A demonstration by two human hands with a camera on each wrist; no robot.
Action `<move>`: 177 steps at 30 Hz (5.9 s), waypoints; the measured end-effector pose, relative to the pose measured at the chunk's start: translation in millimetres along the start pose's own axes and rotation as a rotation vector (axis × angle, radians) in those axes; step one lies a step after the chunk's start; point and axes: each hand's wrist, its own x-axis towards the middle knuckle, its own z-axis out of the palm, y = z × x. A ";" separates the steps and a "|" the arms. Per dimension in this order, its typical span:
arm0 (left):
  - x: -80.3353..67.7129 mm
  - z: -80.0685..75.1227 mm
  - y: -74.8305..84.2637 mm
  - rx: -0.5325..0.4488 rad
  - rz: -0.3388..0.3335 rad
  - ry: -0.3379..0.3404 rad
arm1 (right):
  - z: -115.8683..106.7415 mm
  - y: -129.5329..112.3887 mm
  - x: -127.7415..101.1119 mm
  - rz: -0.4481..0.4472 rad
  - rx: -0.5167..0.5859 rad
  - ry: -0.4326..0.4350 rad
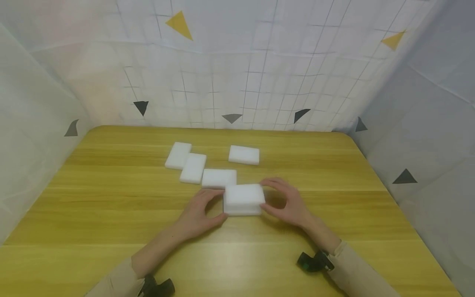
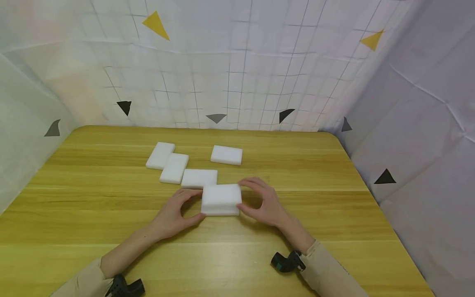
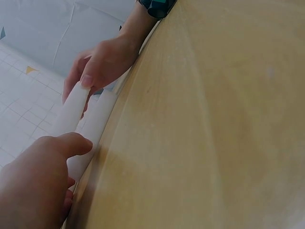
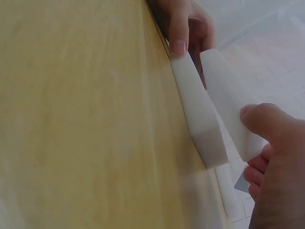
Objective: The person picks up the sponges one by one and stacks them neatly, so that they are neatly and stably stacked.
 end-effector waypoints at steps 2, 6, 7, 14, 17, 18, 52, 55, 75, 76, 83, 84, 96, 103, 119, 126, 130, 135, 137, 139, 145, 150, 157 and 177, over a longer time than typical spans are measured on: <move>0.0 -0.1 0.5 -0.003 -0.007 -0.001 | -1.6 -9.5 4.1 -0.005 0.011 -0.013; -0.6 -0.3 0.8 -0.009 -0.014 0.001 | -3.3 -18.1 7.8 -0.018 0.021 -0.031; -0.8 -0.5 0.9 -0.012 -0.017 0.000 | -2.6 -14.0 5.8 -0.020 0.021 -0.036; -0.4 -0.9 1.4 -0.015 -0.033 -0.012 | -0.5 -15.0 8.9 -0.070 0.048 -0.048; -0.7 -1.1 1.8 -0.017 -0.029 -0.008 | 0.0 -12.7 8.4 -0.083 0.052 -0.056; -0.7 -0.9 1.6 -0.018 -0.025 -0.005 | 0.1 -12.0 8.2 -0.084 0.055 -0.058; -0.2 -0.4 -0.2 -0.002 0.007 -0.001 | -3.2 -23.6 13.0 -0.079 0.059 -0.106; 0.0 0.0 -0.5 -0.002 0.008 0.000 | -3.7 -24.4 13.5 -0.086 0.062 -0.107; 0.2 0.0 -1.4 -0.005 -0.003 -0.016 | -2.1 -15.6 9.8 -0.122 0.072 -0.109; 0.1 -0.1 -1.2 -0.006 -0.004 -0.016 | -2.3 -15.9 10.2 -0.126 0.072 -0.109; -0.3 -0.7 -0.2 0.004 0.023 0.003 | -1.6 -14.4 10.0 -0.137 0.077 -0.113; -0.2 -0.8 -0.2 0.005 0.022 0.002 | -1.6 -14.7 10.3 -0.135 0.077 -0.114; -0.6 -1.0 -1.1 -0.082 -0.013 -0.005 | 0.9 -3.9 4.2 -0.114 0.081 -0.124; -1.4 -0.4 -2.0 -0.097 0.001 -0.001 | 2.8 11.0 -3.4 -0.110 0.081 -0.139; -0.6 -0.2 -1.6 -0.105 0.026 0.004 | 1.2 12.9 -7.4 -0.042 0.065 -0.137; -0.7 -0.9 -0.3 -0.104 0.025 0.008 | -2.6 -5.8 0.4 0.129 -0.018 -0.072; -0.7 -0.8 -0.5 -0.106 0.009 0.004 | -4.9 -17.8 10.7 0.149 -0.042 -0.015; -0.2 -0.7 -1.1 -0.104 0.008 0.007 | -5.9 -10.9 16.5 0.164 -0.083 0.067; 0.0 -0.6 -1.3 -0.106 0.010 0.008 | -6.1 5.1 13.2 0.186 -0.102 0.078; 0.0 -0.6 -1.4 -0.108 0.007 0.008 | -6.6 19.5 10.3 0.222 -0.119 0.070; -0.2 -1.2 -0.1 -0.126 -0.014 0.003 | -7.8 43.6 11.0 0.325 -0.151 0.035; -0.3 -2.1 1.8 -0.133 -0.022 0.000 | -8.2 51.1 17.7 0.401 -0.162 0.013; -0.2 -2.0 1.9 -0.136 -0.007 0.002 | -7.4 63.0 27.9 0.504 -0.175 -0.019; 1.6 -0.9 -0.7 -0.126 0.014 0.004 | -2.9 88.9 57.3 0.620 -0.134 -0.044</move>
